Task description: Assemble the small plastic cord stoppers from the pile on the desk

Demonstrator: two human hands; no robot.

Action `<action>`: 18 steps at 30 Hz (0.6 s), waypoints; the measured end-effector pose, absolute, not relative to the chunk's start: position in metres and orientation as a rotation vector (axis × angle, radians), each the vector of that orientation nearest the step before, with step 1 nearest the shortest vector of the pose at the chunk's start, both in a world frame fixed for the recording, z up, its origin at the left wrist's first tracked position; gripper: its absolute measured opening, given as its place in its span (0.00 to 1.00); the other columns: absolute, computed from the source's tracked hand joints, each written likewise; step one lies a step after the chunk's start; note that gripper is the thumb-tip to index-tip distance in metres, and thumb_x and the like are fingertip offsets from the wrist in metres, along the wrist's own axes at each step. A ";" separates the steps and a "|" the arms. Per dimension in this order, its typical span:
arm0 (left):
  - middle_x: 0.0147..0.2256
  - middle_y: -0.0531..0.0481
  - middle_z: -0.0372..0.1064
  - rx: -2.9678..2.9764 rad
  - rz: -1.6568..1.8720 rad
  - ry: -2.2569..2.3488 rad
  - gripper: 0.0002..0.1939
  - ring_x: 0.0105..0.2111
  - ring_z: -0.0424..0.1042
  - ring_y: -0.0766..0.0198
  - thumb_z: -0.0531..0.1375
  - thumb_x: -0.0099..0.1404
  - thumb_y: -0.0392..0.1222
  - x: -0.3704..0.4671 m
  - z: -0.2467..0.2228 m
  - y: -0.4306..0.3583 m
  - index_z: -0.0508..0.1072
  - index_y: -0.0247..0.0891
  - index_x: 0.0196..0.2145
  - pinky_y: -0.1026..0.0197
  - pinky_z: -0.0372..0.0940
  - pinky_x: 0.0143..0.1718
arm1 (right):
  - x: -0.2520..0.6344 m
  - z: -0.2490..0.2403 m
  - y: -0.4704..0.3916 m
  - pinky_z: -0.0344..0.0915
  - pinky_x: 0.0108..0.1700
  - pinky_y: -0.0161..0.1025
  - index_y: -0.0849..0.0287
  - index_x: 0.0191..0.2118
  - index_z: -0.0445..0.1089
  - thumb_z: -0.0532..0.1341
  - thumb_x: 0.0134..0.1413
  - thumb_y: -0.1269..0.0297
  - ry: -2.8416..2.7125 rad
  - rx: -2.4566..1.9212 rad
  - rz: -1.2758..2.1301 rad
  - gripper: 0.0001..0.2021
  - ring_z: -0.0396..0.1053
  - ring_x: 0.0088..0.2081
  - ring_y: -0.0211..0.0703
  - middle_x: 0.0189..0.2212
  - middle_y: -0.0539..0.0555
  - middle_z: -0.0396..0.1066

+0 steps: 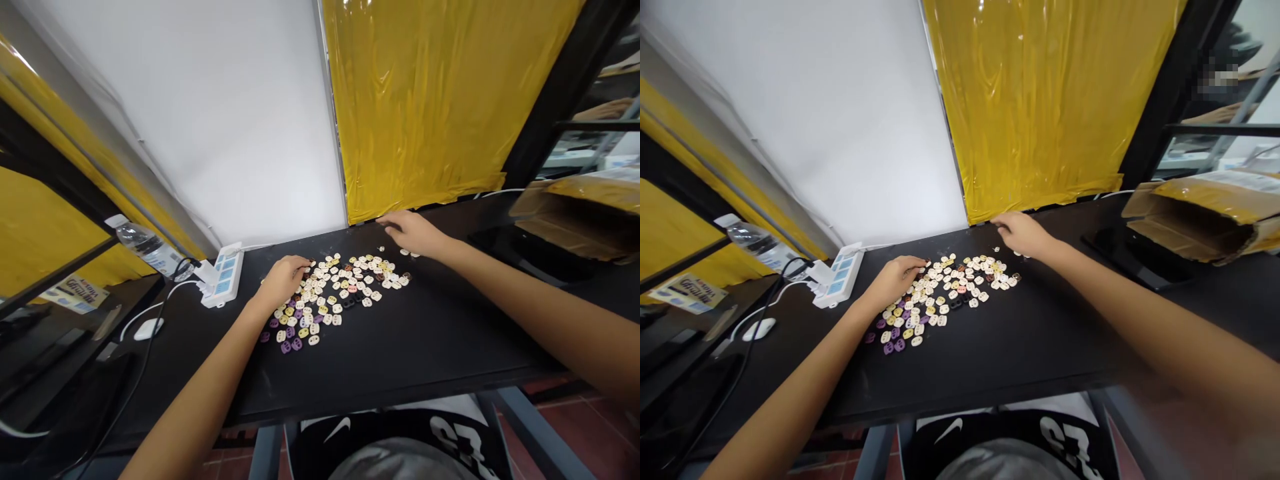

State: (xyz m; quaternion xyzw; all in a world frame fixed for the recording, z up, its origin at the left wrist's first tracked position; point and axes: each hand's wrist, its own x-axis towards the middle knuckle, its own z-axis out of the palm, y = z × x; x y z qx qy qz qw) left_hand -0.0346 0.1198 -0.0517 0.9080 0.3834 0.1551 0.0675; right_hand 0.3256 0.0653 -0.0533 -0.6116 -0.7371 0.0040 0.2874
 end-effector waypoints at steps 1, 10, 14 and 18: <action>0.55 0.42 0.82 2.736 0.474 1.165 0.17 0.56 0.78 0.47 0.54 0.73 0.32 -0.035 -0.051 0.121 0.83 0.38 0.49 0.42 0.70 0.63 | 0.335 -0.053 0.068 0.70 0.67 0.57 0.65 0.58 0.81 0.56 0.68 0.69 -1.950 -1.686 0.031 0.21 0.77 0.60 0.61 0.57 0.64 0.81; 0.45 0.44 0.83 2.731 0.521 1.236 0.13 0.50 0.79 0.47 0.57 0.70 0.33 -0.039 -0.049 0.120 0.82 0.41 0.42 0.44 0.73 0.56 | 0.352 -0.059 0.077 0.76 0.58 0.52 0.61 0.50 0.85 0.62 0.62 0.69 -2.127 -1.647 0.198 0.16 0.82 0.50 0.59 0.47 0.61 0.85; 0.44 0.44 0.83 2.730 0.530 1.234 0.14 0.49 0.79 0.47 0.57 0.70 0.32 -0.039 -0.049 0.120 0.82 0.41 0.43 0.43 0.73 0.56 | 0.356 -0.055 0.075 0.77 0.57 0.50 0.60 0.50 0.85 0.62 0.62 0.70 -2.132 -1.656 0.217 0.16 0.82 0.51 0.57 0.48 0.59 0.86; 0.46 0.42 0.82 2.754 0.542 1.219 0.17 0.49 0.78 0.47 0.55 0.71 0.31 -0.038 -0.050 0.120 0.83 0.40 0.47 0.44 0.72 0.56 | 0.348 -0.055 0.071 0.75 0.56 0.50 0.61 0.51 0.85 0.60 0.66 0.65 -2.214 -1.584 0.226 0.17 0.82 0.48 0.55 0.49 0.59 0.85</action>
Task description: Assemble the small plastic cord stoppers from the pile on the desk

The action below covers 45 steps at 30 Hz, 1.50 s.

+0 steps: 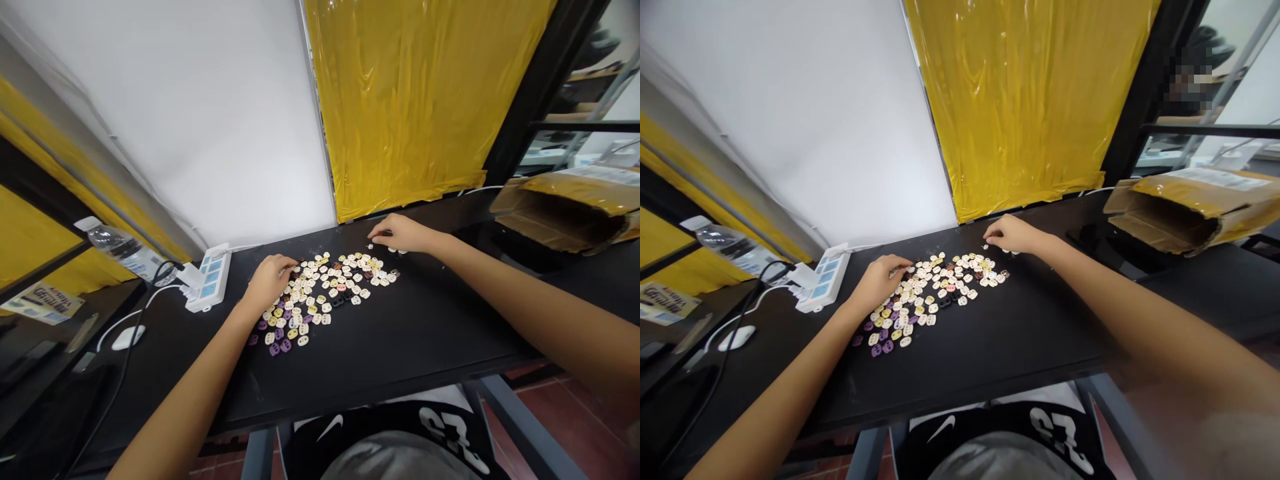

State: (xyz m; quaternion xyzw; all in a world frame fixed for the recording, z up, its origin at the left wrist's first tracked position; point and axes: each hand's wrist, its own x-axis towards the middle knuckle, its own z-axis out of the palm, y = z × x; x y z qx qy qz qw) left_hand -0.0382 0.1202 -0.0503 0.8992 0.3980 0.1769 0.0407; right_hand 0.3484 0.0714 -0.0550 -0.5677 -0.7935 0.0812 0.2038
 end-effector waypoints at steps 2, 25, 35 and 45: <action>0.46 0.42 0.81 2.769 0.535 1.218 0.18 0.50 0.77 0.47 0.54 0.71 0.30 -0.038 -0.051 0.120 0.83 0.39 0.48 0.44 0.71 0.56 | 0.341 -0.056 0.069 0.73 0.58 0.52 0.61 0.50 0.86 0.61 0.67 0.63 -2.250 -1.578 0.179 0.16 0.80 0.49 0.57 0.48 0.59 0.85; 0.47 0.41 0.82 2.585 0.720 1.145 0.13 0.49 0.80 0.49 0.60 0.72 0.35 -0.039 -0.040 0.102 0.84 0.37 0.47 0.45 0.71 0.56 | 0.317 -0.064 0.070 0.69 0.50 0.45 0.61 0.50 0.84 0.61 0.68 0.72 -2.226 -1.705 0.113 0.14 0.78 0.50 0.55 0.48 0.59 0.84; 0.42 0.43 0.80 2.588 0.655 0.934 0.14 0.43 0.78 0.55 0.58 0.70 0.32 -0.035 -0.034 0.092 0.84 0.36 0.46 0.51 0.69 0.49 | 0.312 -0.060 0.068 0.67 0.45 0.42 0.61 0.43 0.84 0.63 0.65 0.76 -2.188 -1.751 0.107 0.11 0.78 0.47 0.53 0.43 0.59 0.85; 0.35 0.47 0.78 2.473 0.452 0.893 0.11 0.32 0.73 0.61 0.58 0.65 0.35 -0.046 -0.024 0.091 0.81 0.36 0.38 0.58 0.64 0.37 | 0.316 -0.060 0.067 0.70 0.44 0.37 0.62 0.43 0.84 0.63 0.65 0.76 -2.059 -1.863 0.217 0.11 0.82 0.43 0.46 0.42 0.57 0.86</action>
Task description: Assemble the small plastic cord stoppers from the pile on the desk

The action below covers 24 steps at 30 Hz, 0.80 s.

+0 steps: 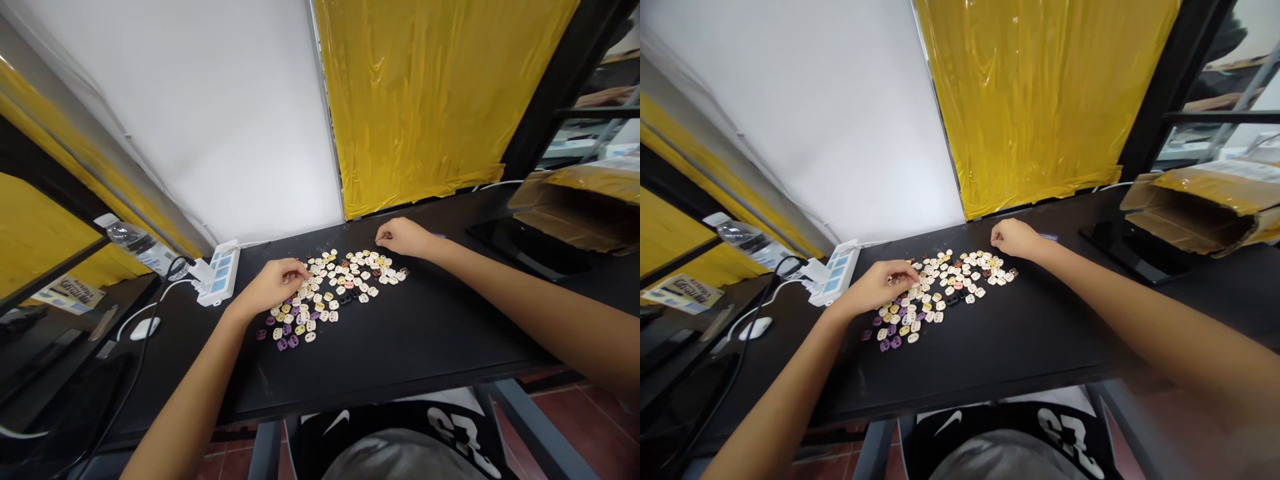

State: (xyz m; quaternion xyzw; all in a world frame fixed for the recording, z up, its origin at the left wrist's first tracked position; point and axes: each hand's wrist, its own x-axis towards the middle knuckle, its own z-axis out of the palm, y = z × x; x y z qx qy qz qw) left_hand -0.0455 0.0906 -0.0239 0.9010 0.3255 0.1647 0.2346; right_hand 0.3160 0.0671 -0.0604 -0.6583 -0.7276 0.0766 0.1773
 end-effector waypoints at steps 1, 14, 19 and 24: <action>0.35 0.47 0.79 2.451 0.410 0.894 0.10 0.32 0.73 0.61 0.58 0.65 0.36 -0.046 -0.023 0.090 0.81 0.36 0.37 0.58 0.65 0.37 | 0.315 -0.060 0.067 0.70 0.43 0.38 0.62 0.43 0.84 0.63 0.65 0.75 -2.060 -1.877 0.209 0.10 0.82 0.43 0.47 0.42 0.57 0.86; 0.36 0.46 0.79 2.356 0.255 0.825 0.09 0.35 0.73 0.60 0.66 0.64 0.45 -0.045 -0.014 0.081 0.81 0.37 0.37 0.59 0.65 0.37 | 0.314 -0.060 0.067 0.66 0.42 0.42 0.62 0.42 0.82 0.62 0.66 0.75 -2.125 -1.899 0.143 0.10 0.79 0.47 0.54 0.44 0.60 0.84; 0.37 0.45 0.78 2.450 0.210 0.846 0.10 0.35 0.73 0.57 0.64 0.64 0.45 -0.041 -0.018 0.079 0.80 0.37 0.37 0.57 0.65 0.38 | 0.324 -0.058 0.067 0.69 0.42 0.39 0.60 0.41 0.83 0.65 0.61 0.76 -2.090 -1.862 0.244 0.09 0.81 0.43 0.49 0.42 0.56 0.86; 0.36 0.46 0.75 2.572 0.141 0.945 0.08 0.36 0.73 0.54 0.62 0.58 0.39 -0.038 -0.021 0.075 0.78 0.38 0.35 0.56 0.64 0.38 | 0.325 -0.058 0.067 0.74 0.46 0.36 0.61 0.46 0.84 0.65 0.63 0.76 -2.027 -1.814 0.327 0.11 0.83 0.43 0.45 0.44 0.56 0.86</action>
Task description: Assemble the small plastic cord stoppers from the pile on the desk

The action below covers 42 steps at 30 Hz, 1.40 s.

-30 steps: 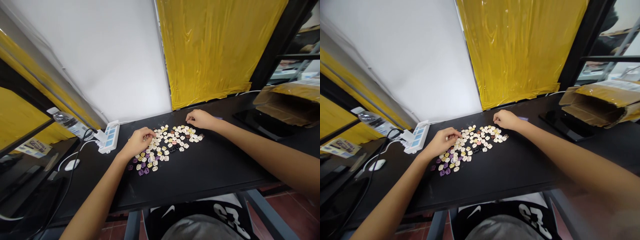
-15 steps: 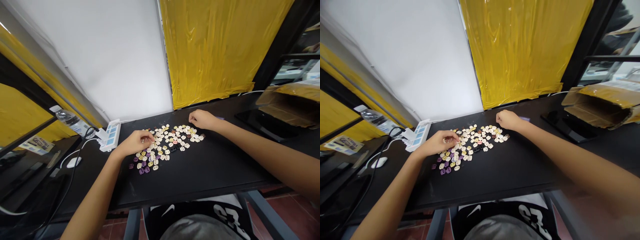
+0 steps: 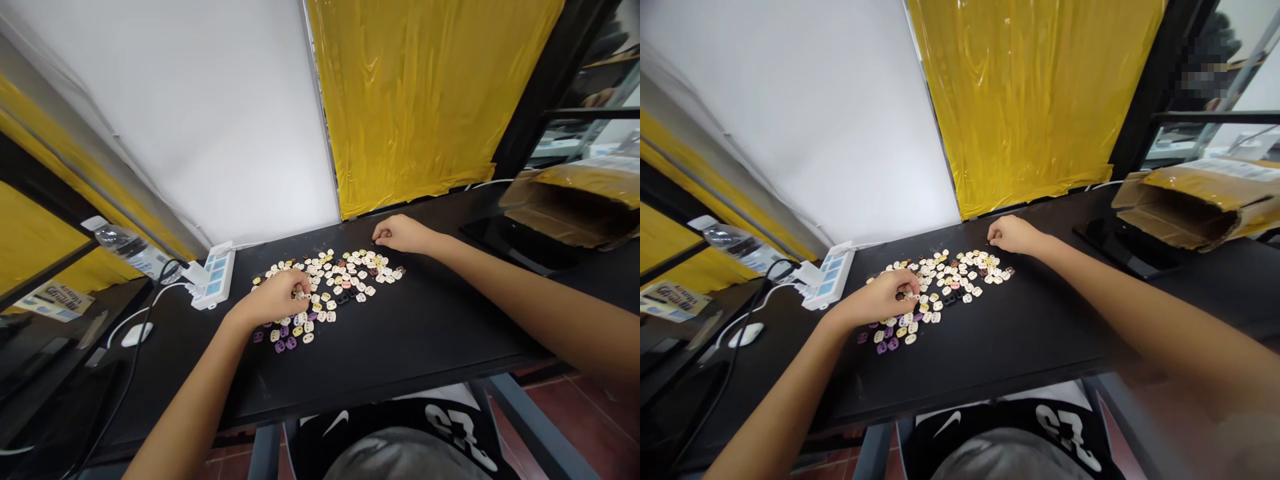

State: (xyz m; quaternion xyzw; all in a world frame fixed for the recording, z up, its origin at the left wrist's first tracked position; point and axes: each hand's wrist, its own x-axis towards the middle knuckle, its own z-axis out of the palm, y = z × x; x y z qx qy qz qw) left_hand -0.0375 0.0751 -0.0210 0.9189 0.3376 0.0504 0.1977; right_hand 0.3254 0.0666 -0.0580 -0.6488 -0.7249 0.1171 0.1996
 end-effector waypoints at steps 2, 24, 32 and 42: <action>0.34 0.47 0.73 2.590 0.101 0.985 0.06 0.35 0.72 0.54 0.61 0.57 0.39 -0.036 -0.022 0.074 0.77 0.38 0.34 0.56 0.63 0.37 | 0.322 -0.058 0.066 0.75 0.46 0.34 0.61 0.47 0.84 0.65 0.64 0.75 -2.005 -1.815 0.347 0.11 0.83 0.43 0.44 0.43 0.56 0.86; 0.30 0.53 0.69 2.065 0.780 1.100 0.11 0.30 0.68 0.64 0.64 0.64 0.48 -0.015 -0.038 0.072 0.67 0.40 0.35 0.61 0.60 0.33 | 0.277 -0.055 0.062 0.72 0.54 0.50 0.70 0.52 0.80 0.62 0.60 0.80 -2.250 -2.069 -0.121 0.16 0.75 0.57 0.68 0.53 0.74 0.81; 0.31 0.54 0.70 1.776 0.835 0.967 0.18 0.28 0.68 0.66 0.68 0.56 0.47 -0.013 -0.041 0.077 0.71 0.39 0.41 0.61 0.63 0.33 | 0.279 -0.044 0.052 0.69 0.46 0.43 0.62 0.40 0.78 0.55 0.67 0.78 -2.105 -1.989 0.084 0.13 0.79 0.51 0.58 0.48 0.66 0.83; 0.27 0.57 0.59 1.582 0.531 0.830 0.12 0.22 0.52 0.72 0.60 0.58 0.44 0.004 -0.041 0.046 0.76 0.36 0.38 0.65 0.44 0.24 | 0.227 -0.047 0.016 0.66 0.49 0.42 0.57 0.36 0.70 0.57 0.69 0.75 -2.114 -1.337 0.322 0.10 0.75 0.46 0.49 0.38 0.56 0.79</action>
